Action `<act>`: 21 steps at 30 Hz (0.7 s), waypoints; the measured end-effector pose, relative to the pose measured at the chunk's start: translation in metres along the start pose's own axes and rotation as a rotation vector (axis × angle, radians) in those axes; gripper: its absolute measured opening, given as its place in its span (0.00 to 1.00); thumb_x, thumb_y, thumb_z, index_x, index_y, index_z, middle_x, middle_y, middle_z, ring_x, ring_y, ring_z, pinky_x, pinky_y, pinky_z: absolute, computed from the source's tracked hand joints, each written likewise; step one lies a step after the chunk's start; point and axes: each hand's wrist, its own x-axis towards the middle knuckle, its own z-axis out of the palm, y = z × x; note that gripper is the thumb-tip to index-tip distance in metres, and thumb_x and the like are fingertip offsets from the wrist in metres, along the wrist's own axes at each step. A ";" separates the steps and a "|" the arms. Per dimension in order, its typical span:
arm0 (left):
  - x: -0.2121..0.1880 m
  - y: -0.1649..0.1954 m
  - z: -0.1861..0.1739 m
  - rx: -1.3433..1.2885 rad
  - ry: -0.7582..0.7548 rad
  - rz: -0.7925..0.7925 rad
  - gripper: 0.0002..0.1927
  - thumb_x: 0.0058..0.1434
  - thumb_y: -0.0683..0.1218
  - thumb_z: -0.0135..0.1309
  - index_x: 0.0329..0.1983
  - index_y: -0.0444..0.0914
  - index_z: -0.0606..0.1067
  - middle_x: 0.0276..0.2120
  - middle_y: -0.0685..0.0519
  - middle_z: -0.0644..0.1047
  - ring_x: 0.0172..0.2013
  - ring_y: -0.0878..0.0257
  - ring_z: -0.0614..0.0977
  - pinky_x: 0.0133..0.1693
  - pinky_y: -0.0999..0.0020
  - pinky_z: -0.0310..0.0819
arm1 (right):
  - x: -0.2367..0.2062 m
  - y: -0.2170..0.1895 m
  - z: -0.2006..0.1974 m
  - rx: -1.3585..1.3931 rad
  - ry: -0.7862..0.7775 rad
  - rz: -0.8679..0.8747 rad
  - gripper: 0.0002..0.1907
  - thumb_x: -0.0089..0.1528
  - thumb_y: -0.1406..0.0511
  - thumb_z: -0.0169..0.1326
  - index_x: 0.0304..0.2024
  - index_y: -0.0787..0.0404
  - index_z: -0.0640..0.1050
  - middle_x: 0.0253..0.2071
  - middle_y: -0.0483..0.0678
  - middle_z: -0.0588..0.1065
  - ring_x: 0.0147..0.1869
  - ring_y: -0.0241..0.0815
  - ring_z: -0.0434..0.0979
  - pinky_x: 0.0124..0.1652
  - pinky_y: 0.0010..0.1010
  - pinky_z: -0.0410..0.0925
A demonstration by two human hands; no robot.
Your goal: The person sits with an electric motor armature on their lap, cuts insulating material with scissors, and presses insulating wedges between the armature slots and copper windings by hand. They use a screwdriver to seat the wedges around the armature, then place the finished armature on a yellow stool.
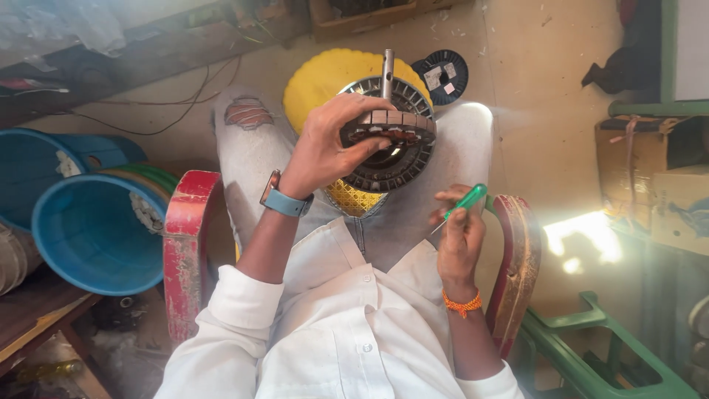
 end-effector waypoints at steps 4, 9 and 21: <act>-0.008 0.007 0.008 0.083 0.075 -0.027 0.21 0.57 0.40 0.67 0.53 0.39 0.76 0.43 0.50 0.80 0.45 0.53 0.81 0.50 0.60 0.75 | -0.001 0.000 -0.011 -0.335 0.156 -0.197 0.28 0.72 0.46 0.49 0.46 0.66 0.78 0.36 0.43 0.67 0.32 0.30 0.65 0.34 0.23 0.59; -0.015 0.006 0.012 0.100 0.058 -0.067 0.22 0.58 0.40 0.66 0.55 0.39 0.75 0.44 0.50 0.79 0.46 0.52 0.80 0.51 0.59 0.74 | 0.013 -0.012 -0.015 0.151 0.286 -0.115 0.23 0.72 0.53 0.61 0.58 0.62 0.71 0.41 0.46 0.69 0.30 0.30 0.62 0.32 0.25 0.62; -0.015 -0.021 0.009 0.091 0.032 0.102 0.22 0.58 0.42 0.68 0.55 0.39 0.76 0.46 0.50 0.80 0.47 0.53 0.82 0.51 0.59 0.77 | 0.037 -0.086 -0.033 0.200 -0.207 0.245 0.37 0.62 0.57 0.65 0.72 0.59 0.72 0.39 0.49 0.78 0.31 0.29 0.67 0.34 0.18 0.62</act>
